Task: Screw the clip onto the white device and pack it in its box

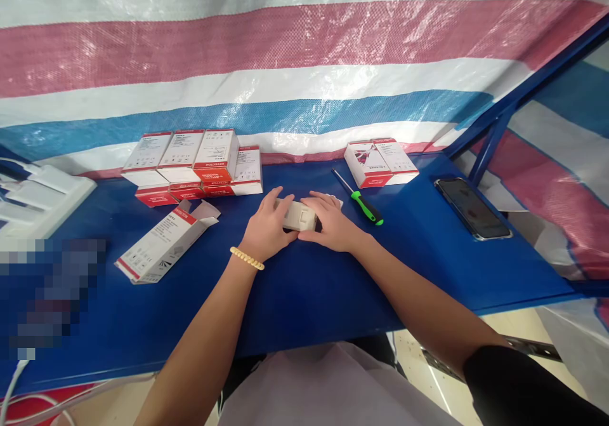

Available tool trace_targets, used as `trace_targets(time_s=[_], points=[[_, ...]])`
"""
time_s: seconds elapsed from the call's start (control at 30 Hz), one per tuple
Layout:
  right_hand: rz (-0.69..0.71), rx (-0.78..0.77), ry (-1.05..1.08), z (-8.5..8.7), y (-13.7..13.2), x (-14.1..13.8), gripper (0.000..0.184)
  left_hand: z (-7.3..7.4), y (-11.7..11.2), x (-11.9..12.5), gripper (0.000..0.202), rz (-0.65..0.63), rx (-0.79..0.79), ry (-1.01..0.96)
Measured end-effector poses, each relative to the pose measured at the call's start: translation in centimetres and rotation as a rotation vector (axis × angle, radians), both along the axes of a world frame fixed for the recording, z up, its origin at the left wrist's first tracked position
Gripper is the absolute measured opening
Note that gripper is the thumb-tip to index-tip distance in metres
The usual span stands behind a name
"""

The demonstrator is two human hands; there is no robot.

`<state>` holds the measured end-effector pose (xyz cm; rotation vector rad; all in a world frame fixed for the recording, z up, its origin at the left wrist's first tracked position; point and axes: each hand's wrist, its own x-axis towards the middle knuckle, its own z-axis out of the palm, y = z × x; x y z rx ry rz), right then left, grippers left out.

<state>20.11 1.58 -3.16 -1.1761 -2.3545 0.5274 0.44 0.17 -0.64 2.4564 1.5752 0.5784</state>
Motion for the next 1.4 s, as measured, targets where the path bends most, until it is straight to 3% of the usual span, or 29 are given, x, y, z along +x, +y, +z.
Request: trace_targets(time_s=[0.13,0.2,0.27,0.33,0.5,0.57,0.67,0.77,0.83,0.93,1.13,1.4], points=[[-0.005,0.090,-0.020,-0.2,0.1,0.0,0.074,0.1,0.2,-0.7,0.069,-0.090,-0.018,-0.067],[-0.024,0.132,-0.015,-0.2,0.1,0.0,0.070,0.7,0.3,-1.2,0.065,-0.133,0.042,-0.079],[-0.054,0.154,-0.014,-0.1,0.1,0.0,0.068,1.7,0.3,-2.0,0.061,-0.098,0.131,-0.078],[-0.095,0.153,-0.018,0.0,0.1,0.0,0.065,3.1,0.3,-3.4,0.053,0.022,0.228,-0.086],[-0.211,0.123,-0.001,-0.1,0.5,0.0,0.063,5.9,-0.4,-7.9,0.043,0.529,0.317,0.000],[-0.241,0.105,0.009,-0.2,0.6,0.0,0.064,6.2,-0.7,-9.7,0.049,0.643,0.209,0.078],[-0.248,0.080,0.014,-0.3,0.8,0.1,0.064,5.3,-0.8,-11.8,0.075,0.703,-0.050,0.173],[-0.244,0.064,0.015,-0.3,0.9,0.2,0.063,3.6,-0.5,-12.9,0.084,0.647,-0.123,0.171],[-0.243,0.055,0.011,-0.3,0.9,0.3,0.063,3.0,-0.3,-13.0,0.077,0.601,-0.090,0.190],[-0.248,0.049,0.000,-0.2,0.9,0.3,0.062,3.1,-0.3,-12.3,0.061,0.482,-0.099,0.245],[-0.275,0.049,-0.028,-0.2,1.0,0.1,0.061,4.2,-0.2,-8.8,0.057,0.148,-0.091,0.229],[-0.288,0.097,-0.004,-0.3,1.0,0.0,0.058,2.1,0.1,-2.9,0.037,-0.060,0.120,0.004]])
